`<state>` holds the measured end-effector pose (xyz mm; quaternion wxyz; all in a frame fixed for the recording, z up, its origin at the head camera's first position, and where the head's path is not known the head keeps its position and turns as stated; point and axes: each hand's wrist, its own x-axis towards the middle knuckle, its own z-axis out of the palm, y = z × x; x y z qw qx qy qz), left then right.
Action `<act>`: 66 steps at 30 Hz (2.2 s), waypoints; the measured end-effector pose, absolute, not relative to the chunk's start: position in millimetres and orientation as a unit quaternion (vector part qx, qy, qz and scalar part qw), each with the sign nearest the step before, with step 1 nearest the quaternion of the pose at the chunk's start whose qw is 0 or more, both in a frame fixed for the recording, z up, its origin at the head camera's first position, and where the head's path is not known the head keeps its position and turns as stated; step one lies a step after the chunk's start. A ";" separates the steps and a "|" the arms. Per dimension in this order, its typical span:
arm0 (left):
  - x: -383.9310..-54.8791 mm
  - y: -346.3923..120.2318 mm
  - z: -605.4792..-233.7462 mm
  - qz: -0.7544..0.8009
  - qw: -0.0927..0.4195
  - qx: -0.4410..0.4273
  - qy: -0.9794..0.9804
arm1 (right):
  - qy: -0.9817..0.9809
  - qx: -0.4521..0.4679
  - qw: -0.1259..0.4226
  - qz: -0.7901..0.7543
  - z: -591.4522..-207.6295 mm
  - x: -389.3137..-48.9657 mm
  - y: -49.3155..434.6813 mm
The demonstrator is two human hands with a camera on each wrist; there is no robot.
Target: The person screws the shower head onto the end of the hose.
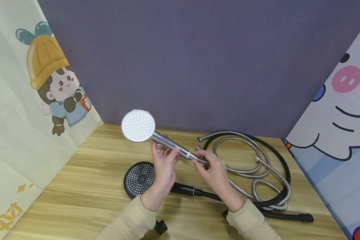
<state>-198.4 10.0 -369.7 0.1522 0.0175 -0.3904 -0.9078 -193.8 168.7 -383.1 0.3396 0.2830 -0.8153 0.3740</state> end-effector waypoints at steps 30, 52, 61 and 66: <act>-198.7 9.7 -369.7 -0.909 0.151 0.018 -0.387 | -0.830 0.260 0.343 0.355 -382.4 -192.2 166.5; -197.3 10.2 -369.6 -0.908 0.147 0.018 -0.391 | -0.820 0.281 0.344 0.362 -383.8 -194.8 169.1; -196.8 10.4 -369.7 -0.908 0.151 0.015 -0.391 | -0.825 0.285 0.348 0.343 -384.3 -195.4 169.5; -197.7 10.8 -371.3 -0.907 0.151 0.017 -0.392 | -0.828 0.273 0.347 0.345 -382.2 -193.8 168.3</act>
